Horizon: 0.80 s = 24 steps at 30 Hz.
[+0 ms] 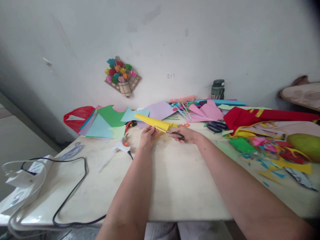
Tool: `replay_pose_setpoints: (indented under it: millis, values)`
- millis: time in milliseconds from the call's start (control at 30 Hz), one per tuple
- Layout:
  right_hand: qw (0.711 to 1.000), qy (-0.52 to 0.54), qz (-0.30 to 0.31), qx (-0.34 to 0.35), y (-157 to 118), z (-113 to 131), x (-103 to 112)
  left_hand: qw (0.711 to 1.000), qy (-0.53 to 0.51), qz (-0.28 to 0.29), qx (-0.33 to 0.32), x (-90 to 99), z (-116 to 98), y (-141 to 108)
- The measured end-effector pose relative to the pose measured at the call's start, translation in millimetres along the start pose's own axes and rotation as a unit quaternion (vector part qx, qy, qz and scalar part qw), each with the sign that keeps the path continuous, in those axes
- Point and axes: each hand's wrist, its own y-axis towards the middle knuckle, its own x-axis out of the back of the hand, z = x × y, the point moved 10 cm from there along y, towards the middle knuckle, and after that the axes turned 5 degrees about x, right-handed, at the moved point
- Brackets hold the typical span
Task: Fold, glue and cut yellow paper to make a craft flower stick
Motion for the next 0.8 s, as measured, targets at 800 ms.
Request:
replay_pose_setpoints:
  millis: [800]
  values:
    - [1.000, -0.013, -0.006, 0.018, 2.2, 2.0, 1.3, 1.000, -0.006, 0.013, 0.006, 1.1, 2.5, 3.3]
